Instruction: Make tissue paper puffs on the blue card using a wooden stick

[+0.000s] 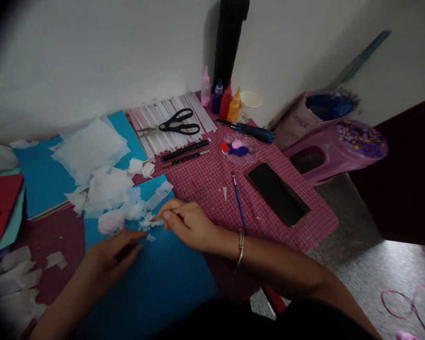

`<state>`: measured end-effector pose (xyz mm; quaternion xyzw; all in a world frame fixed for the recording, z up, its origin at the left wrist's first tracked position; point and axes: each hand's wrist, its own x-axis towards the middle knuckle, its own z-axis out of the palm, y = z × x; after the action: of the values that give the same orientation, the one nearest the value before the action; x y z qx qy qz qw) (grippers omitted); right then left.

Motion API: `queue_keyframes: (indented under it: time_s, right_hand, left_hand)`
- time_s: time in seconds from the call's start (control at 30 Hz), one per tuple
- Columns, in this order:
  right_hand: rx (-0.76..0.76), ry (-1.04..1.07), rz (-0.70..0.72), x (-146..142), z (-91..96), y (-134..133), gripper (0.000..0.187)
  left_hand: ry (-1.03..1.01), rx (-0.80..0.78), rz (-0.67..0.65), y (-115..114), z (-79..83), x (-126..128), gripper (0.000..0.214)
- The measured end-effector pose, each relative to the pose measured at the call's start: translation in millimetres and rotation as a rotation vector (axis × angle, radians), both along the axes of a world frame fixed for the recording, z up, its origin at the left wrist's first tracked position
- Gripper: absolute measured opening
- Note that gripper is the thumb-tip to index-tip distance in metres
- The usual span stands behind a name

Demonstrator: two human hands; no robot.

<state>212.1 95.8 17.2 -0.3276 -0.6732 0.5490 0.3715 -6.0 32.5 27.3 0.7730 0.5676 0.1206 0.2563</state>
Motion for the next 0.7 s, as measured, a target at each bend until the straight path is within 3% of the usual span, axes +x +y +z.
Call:
queue_keyframes:
  time_s: [0.1,0.23,0.33,0.43,0.57,0.63,0.7]
  right_hand:
    - [-0.177,0.123,-0.025,1.9,-6.2,1.9,0.018]
    - [-0.236,0.167,-0.013,3.0,-12.4,3.5,0.016]
    - [-0.230,0.169,-0.029,4.1,-12.0,3.7,0.015]
    - [-0.236,0.170,-0.040,5.4,-10.0,3.8,0.015]
    - [-0.275,0.186,-0.045,6.3,-11.9,4.7,0.016]
    - [-0.284,0.190,-0.048,6.5,-14.9,5.5,0.017]
    - [-0.293,0.190,-0.047,6.5,-17.5,6.5,0.019]
  left_hand:
    - [0.170,0.139,-0.087,-6.3,-11.6,2.5,0.024]
    - [0.314,0.281,-0.183,-4.5,-18.5,9.3,0.026]
    - [0.346,0.284,-0.200,-6.4,-19.5,14.2,0.026]
    - [0.286,0.192,-0.209,-19.4,-16.9,12.1,0.020]
    - [0.116,0.098,-0.225,-45.3,-7.7,-14.9,0.013]
    - [0.099,0.163,-0.173,-54.5,-3.7,-38.7,0.018]
    - [0.158,0.226,-0.032,-57.7,-1.0,-64.0,0.028]
